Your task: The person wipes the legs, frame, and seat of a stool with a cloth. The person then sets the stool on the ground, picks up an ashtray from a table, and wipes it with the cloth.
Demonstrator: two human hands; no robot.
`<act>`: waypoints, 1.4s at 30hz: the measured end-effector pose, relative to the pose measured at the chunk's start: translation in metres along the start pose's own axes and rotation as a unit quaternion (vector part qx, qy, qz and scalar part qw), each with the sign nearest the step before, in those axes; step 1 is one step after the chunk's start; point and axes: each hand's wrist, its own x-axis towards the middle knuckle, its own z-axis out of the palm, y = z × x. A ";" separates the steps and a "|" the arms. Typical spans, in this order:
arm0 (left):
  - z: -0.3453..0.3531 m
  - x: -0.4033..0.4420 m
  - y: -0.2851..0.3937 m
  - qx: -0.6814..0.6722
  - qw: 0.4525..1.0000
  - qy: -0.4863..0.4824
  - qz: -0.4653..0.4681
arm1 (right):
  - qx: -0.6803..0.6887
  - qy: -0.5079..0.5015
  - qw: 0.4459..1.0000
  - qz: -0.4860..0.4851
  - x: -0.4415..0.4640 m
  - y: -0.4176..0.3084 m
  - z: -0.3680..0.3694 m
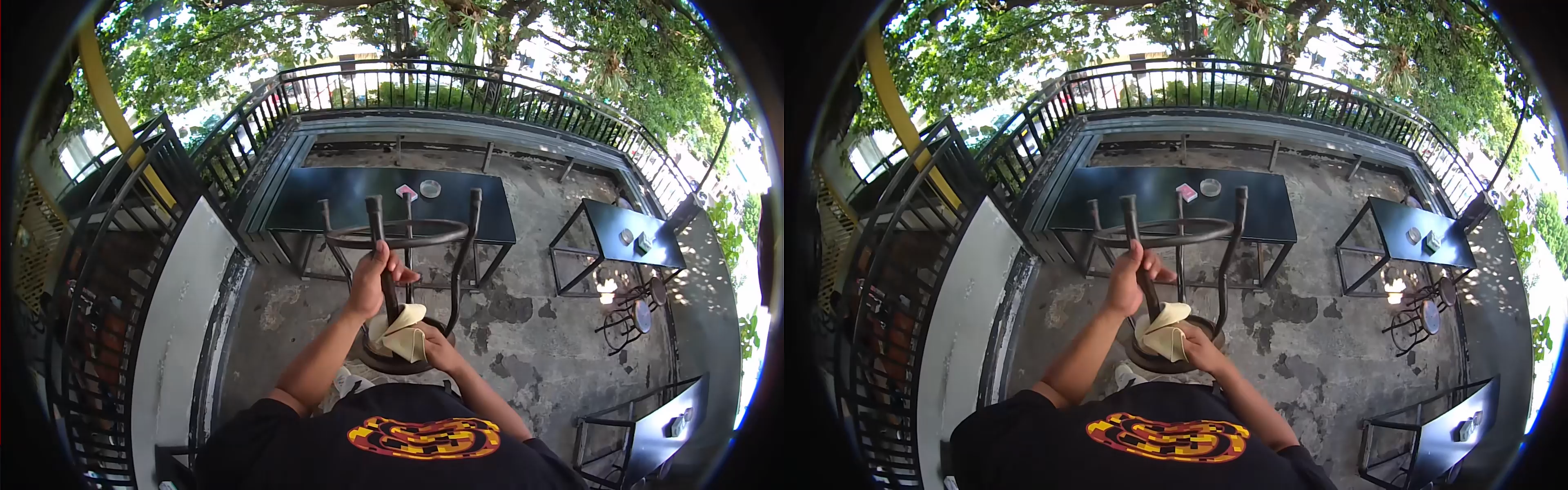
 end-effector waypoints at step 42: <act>0.046 0.007 0.079 -0.097 0.988 0.023 -0.118 | 0.362 0.193 0.903 -0.125 0.047 -0.093 -0.089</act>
